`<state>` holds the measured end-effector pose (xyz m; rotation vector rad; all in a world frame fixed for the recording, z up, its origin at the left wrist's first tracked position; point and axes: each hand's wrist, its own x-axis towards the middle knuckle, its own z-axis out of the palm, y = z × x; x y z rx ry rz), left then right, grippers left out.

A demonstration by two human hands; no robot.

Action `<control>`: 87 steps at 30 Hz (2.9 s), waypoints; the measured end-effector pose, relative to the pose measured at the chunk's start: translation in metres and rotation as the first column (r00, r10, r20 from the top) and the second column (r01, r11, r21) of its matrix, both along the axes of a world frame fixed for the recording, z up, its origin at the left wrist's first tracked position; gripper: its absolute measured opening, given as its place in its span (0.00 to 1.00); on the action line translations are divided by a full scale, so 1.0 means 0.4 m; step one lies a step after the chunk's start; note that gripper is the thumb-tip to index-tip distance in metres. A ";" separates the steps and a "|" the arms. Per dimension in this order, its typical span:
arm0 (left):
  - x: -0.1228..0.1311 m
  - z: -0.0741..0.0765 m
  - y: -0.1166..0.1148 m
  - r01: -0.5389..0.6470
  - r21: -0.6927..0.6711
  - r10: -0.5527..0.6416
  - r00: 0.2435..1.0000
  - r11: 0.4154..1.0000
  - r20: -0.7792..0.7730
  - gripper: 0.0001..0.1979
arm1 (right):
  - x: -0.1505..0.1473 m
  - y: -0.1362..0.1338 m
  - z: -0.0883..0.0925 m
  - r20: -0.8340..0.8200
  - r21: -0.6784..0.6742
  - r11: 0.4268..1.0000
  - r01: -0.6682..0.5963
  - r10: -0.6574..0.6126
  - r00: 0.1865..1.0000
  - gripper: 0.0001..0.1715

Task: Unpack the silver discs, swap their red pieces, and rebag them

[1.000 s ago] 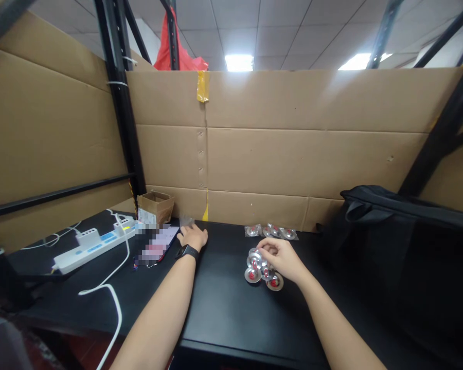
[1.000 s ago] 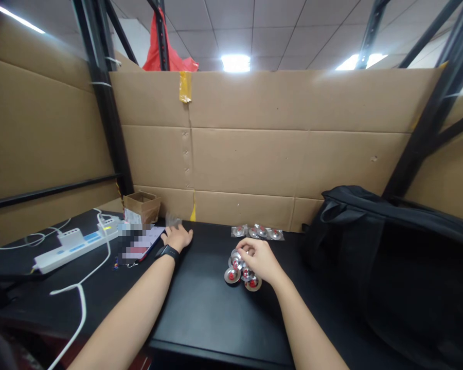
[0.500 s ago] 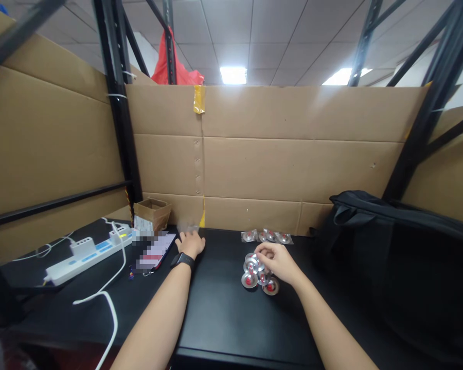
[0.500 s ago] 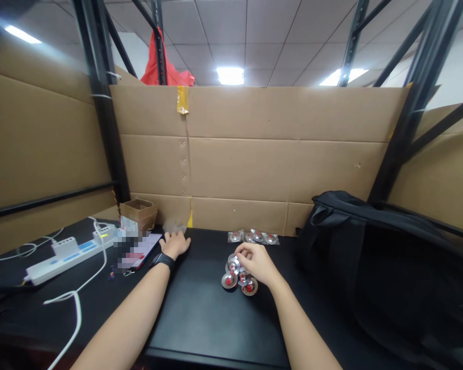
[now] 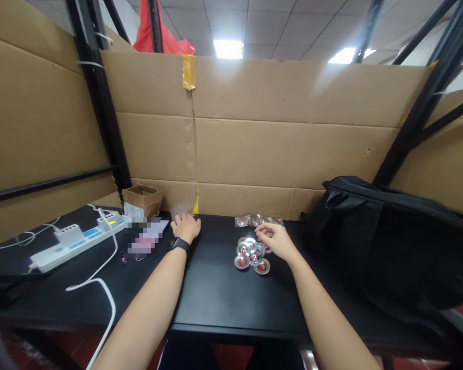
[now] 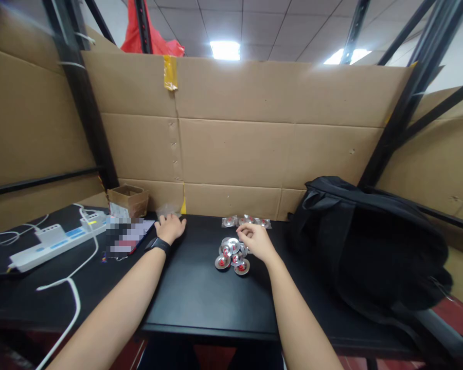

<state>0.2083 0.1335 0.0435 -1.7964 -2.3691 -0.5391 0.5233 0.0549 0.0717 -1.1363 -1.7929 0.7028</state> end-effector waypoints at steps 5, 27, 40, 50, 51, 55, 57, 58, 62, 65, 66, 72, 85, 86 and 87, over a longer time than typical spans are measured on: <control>0.112 0.022 -0.033 0.465 0.030 -0.466 0.884 0.885 0.025 0.25 | 0.044 0.017 -0.002 0.007 0.032 0.991 0.128 -0.129 0.992 0.11; 0.218 0.023 -0.001 0.519 0.113 -0.526 0.790 0.847 0.314 0.15 | 0.065 0.042 -0.055 -0.077 -0.040 0.990 0.134 -0.137 0.988 0.11; 0.276 0.053 -0.136 0.348 0.471 -0.357 -0.344 0.810 0.868 0.11 | -0.082 -0.030 0.001 0.023 0.303 0.948 0.095 -0.107 0.994 0.23; 0.314 0.062 -0.162 0.367 0.529 -0.346 -0.459 0.765 0.818 0.11 | -0.090 -0.019 -0.020 0.003 0.369 0.908 0.198 -0.215 0.977 0.29; 0.316 0.059 -0.161 0.359 0.533 -0.343 -0.473 0.766 0.812 0.10 | -0.090 -0.018 -0.020 -0.003 0.372 0.905 0.206 -0.221 0.975 0.28; 0.324 0.045 -0.153 0.336 0.554 -0.344 -0.515 0.762 0.785 0.07 | -0.092 -0.013 -0.024 -0.020 0.388 0.895 0.218 -0.229 0.973 0.25; 0.329 0.042 -0.151 0.336 0.551 -0.366 -0.479 0.763 0.798 0.07 | -0.093 -0.009 -0.028 -0.020 0.391 0.896 0.209 -0.219 0.975 0.27; 0.331 0.041 -0.151 0.338 0.551 -0.384 -0.449 0.763 0.807 0.08 | -0.092 -0.007 -0.030 -0.016 0.389 0.899 0.202 -0.213 0.977 0.29; 0.341 0.036 -0.151 0.323 0.581 -0.473 -0.358 0.747 0.805 0.10 | -0.091 -0.004 -0.033 -0.014 0.378 0.910 0.173 -0.181 0.983 0.34; 0.345 0.026 -0.143 0.278 0.617 -0.542 -0.304 0.737 0.784 0.12 | -0.095 -0.008 -0.027 -0.049 0.381 0.909 0.171 -0.165 0.985 0.35; 0.346 0.021 -0.139 0.264 0.628 -0.566 -0.276 0.732 0.777 0.12 | -0.097 -0.010 -0.024 -0.061 0.383 0.907 0.174 -0.163 0.985 0.34; 0.338 0.009 -0.127 0.239 0.654 -0.653 -0.095 0.718 0.752 0.13 | -0.105 -0.012 -0.024 -0.004 0.413 0.903 0.116 -0.126 0.992 0.25; 0.332 0.063 -0.167 0.225 0.577 -0.449 -0.435 0.785 0.781 0.12 | -0.122 -0.033 -0.014 0.037 0.507 0.838 0.202 -0.255 0.966 0.11; 0.333 0.068 -0.171 0.219 0.572 -0.434 -0.458 0.791 0.776 0.11 | -0.121 -0.038 -0.011 0.045 0.516 0.831 0.207 -0.268 0.963 0.08; 0.335 0.073 -0.174 0.210 0.566 -0.425 -0.471 0.797 0.773 0.11 | -0.119 -0.041 -0.009 0.047 0.521 0.828 0.207 -0.269 0.962 0.06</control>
